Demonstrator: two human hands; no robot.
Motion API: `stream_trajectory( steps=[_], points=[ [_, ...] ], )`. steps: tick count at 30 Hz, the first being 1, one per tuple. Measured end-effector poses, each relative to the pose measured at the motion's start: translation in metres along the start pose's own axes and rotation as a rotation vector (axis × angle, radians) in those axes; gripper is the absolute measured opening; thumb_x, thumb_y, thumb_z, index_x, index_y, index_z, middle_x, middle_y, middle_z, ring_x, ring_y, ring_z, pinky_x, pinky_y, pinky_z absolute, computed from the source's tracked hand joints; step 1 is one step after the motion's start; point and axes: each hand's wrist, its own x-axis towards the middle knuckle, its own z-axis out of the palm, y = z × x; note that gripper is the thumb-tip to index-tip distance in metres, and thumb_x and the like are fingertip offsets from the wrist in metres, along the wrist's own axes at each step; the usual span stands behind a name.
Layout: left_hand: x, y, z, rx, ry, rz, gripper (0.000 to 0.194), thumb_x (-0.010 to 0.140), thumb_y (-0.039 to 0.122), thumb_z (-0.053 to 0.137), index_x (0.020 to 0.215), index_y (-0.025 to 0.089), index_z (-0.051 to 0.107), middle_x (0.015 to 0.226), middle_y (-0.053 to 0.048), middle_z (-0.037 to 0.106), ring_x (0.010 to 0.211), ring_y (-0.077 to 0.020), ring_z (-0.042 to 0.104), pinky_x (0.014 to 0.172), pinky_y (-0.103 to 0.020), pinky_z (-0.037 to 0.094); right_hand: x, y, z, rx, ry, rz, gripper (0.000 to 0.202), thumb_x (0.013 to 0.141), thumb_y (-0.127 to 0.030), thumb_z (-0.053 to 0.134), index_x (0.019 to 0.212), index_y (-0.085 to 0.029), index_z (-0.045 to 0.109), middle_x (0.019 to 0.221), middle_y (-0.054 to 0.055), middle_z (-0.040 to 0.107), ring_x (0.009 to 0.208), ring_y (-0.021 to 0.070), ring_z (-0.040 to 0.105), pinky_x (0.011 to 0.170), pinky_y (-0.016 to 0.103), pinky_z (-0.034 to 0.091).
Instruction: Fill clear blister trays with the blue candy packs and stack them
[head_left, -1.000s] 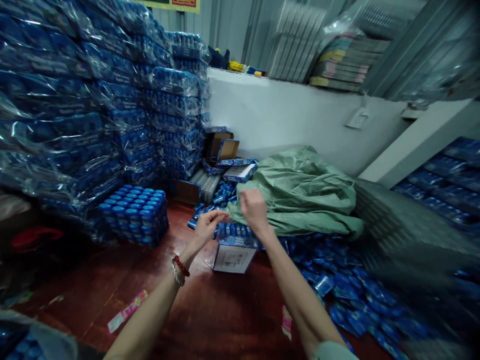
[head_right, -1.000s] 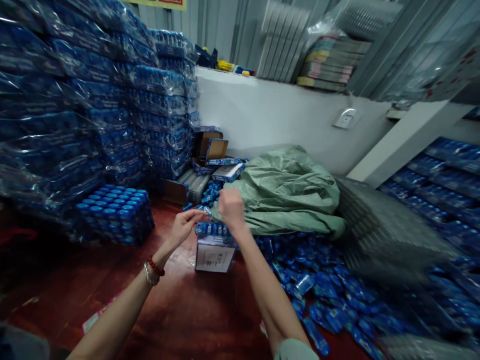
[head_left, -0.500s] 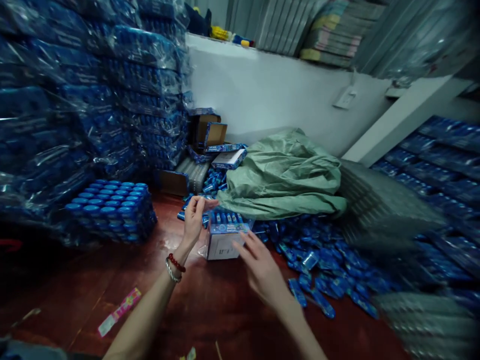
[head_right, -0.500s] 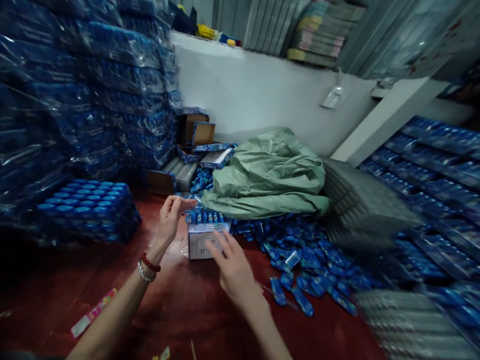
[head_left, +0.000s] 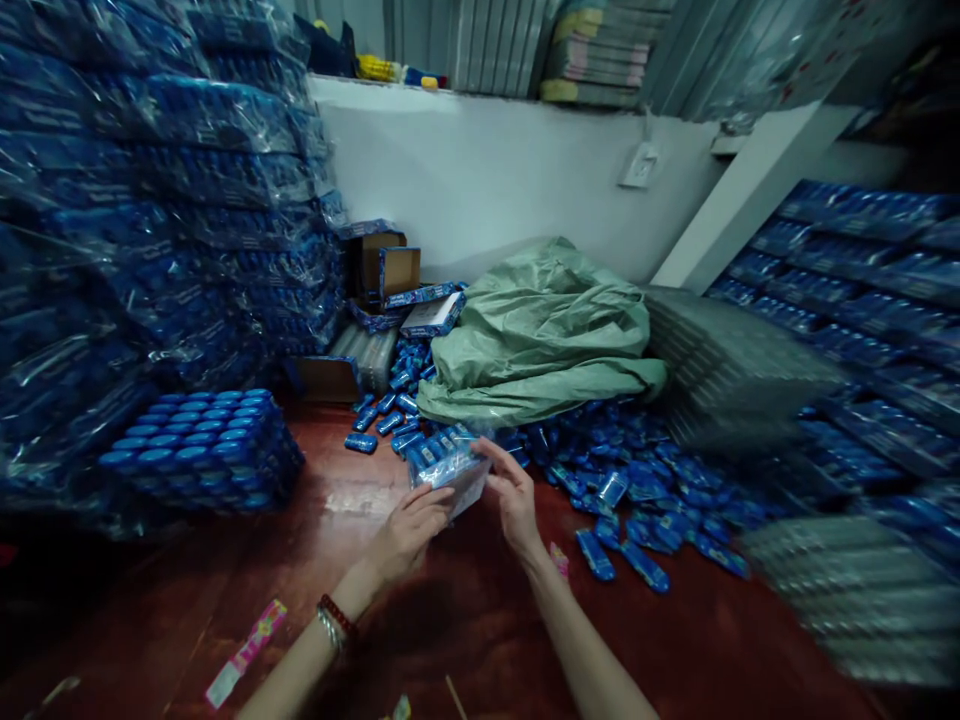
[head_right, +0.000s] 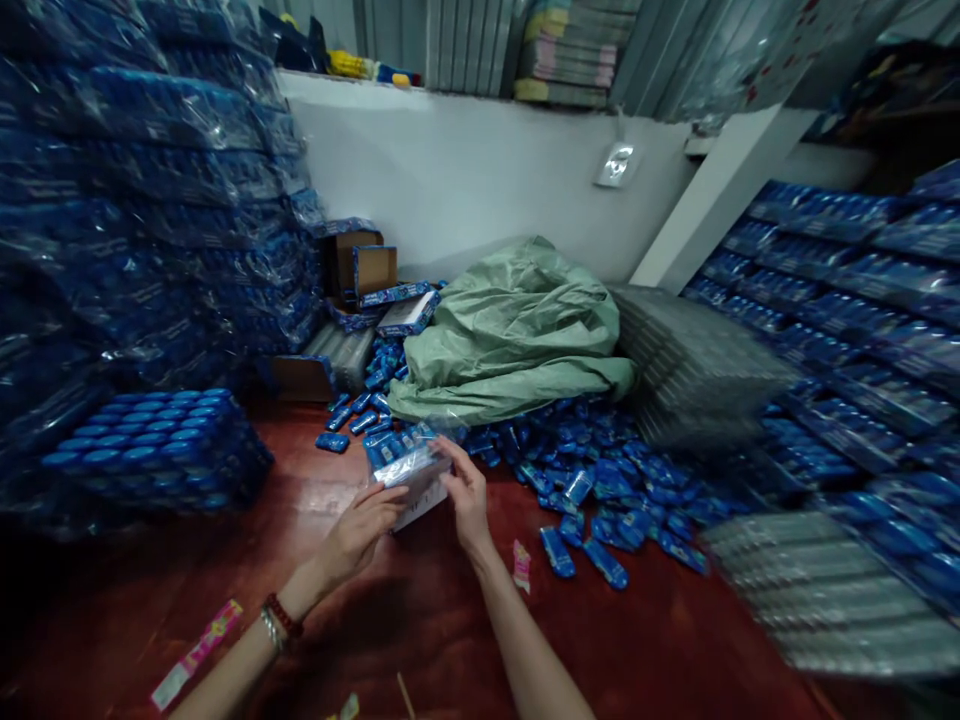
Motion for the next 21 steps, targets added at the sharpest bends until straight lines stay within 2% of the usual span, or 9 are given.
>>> stream_trajectory(
  steps=[3,5,7,10,12,14,17,19,21],
  points=[
    [-0.005,-0.002,-0.002,0.074,-0.074,0.065,0.038,0.086,0.0,0.031,0.1,0.019,0.061,0.102,-0.01,0.071,0.124,-0.0191,0.05,0.106,-0.042,0.039,0.009,-0.018,-0.002,0.171,0.182,0.181,0.031,0.088,-0.038,0.04,0.105,-0.018,0.058,0.087,0.005,0.068,0.084,0.019,0.061,0.078,0.033,0.046],
    [-0.006,-0.001,-0.008,0.101,-0.128,0.096,0.036,0.086,-0.001,0.032,0.098,0.019,0.06,0.104,-0.009,0.071,0.126,-0.0186,0.047,0.109,-0.042,0.036,0.016,-0.025,-0.003,0.153,0.257,0.251,0.031,0.086,-0.047,0.048,0.078,-0.018,0.058,0.065,-0.001,0.059,0.065,0.0145,0.054,0.066,0.026,0.043],
    [-0.008,-0.002,-0.015,0.133,-0.141,0.125,0.035,0.086,-0.001,0.033,0.096,0.019,0.06,0.104,-0.008,0.071,0.125,-0.0189,0.048,0.112,-0.047,0.029,0.014,-0.022,-0.006,0.115,0.345,0.271,0.038,0.083,-0.05,0.052,0.062,-0.019,0.05,0.056,-0.004,0.05,0.057,0.0114,0.046,0.059,0.023,0.039],
    [-0.012,-0.008,-0.024,0.198,-0.127,0.178,0.031,0.088,0.001,0.035,0.098,0.019,0.058,0.105,-0.008,0.071,0.122,-0.0187,0.052,0.114,-0.054,0.018,-0.005,0.006,-0.006,0.109,0.516,0.331,0.042,0.08,-0.054,0.054,0.058,-0.019,0.049,0.055,-0.005,0.049,0.056,0.0106,0.044,0.058,0.022,0.037],
    [-0.014,-0.016,-0.029,0.223,-0.118,0.238,0.029,0.088,0.003,0.036,0.1,0.018,0.057,0.107,-0.009,0.07,0.121,-0.0178,0.053,0.113,-0.051,0.025,-0.019,0.032,-0.001,0.132,0.589,0.406,0.043,0.077,-0.058,0.055,0.06,-0.018,0.052,0.057,-0.003,0.052,0.057,0.011,0.045,0.056,0.023,0.037],
    [-0.013,-0.024,-0.033,0.205,-0.107,0.275,0.029,0.088,0.002,0.036,0.102,0.017,0.057,0.107,-0.009,0.069,0.121,-0.0171,0.053,0.108,-0.042,0.039,-0.026,0.054,0.007,0.161,0.608,0.446,0.044,0.076,-0.061,0.053,0.066,-0.018,0.055,0.062,-0.002,0.056,0.058,0.0121,0.048,0.056,0.023,0.038],
    [-0.008,-0.032,-0.041,0.098,-0.117,0.179,0.029,0.088,0.004,0.036,0.101,0.018,0.058,0.101,-0.009,0.068,0.116,-0.0175,0.055,0.094,-0.032,0.05,-0.017,0.071,0.02,0.197,0.564,0.44,0.045,0.077,-0.061,0.049,0.081,-0.018,0.059,0.076,0.001,0.062,0.068,0.0146,0.055,0.062,0.025,0.042],
    [-0.007,-0.033,-0.042,-0.018,-0.127,0.055,0.022,0.088,0.011,0.041,0.1,0.018,0.059,0.097,-0.01,0.067,0.108,-0.0198,0.059,0.09,-0.032,0.052,-0.007,0.073,0.026,0.214,0.52,0.419,0.045,0.077,-0.061,0.048,0.084,-0.018,0.059,0.08,0.002,0.063,0.073,0.0154,0.056,0.066,0.026,0.043],
    [-0.008,-0.029,-0.034,-0.149,0.027,-0.132,0.016,0.086,0.025,0.048,0.09,0.018,0.062,0.088,-0.01,0.066,0.094,-0.0218,0.062,0.083,-0.034,0.053,0.002,0.071,0.028,0.213,0.475,0.395,0.044,0.077,-0.061,0.048,0.081,-0.018,0.058,0.077,0.0,0.061,0.072,0.0148,0.054,0.067,0.026,0.042]
  ],
)
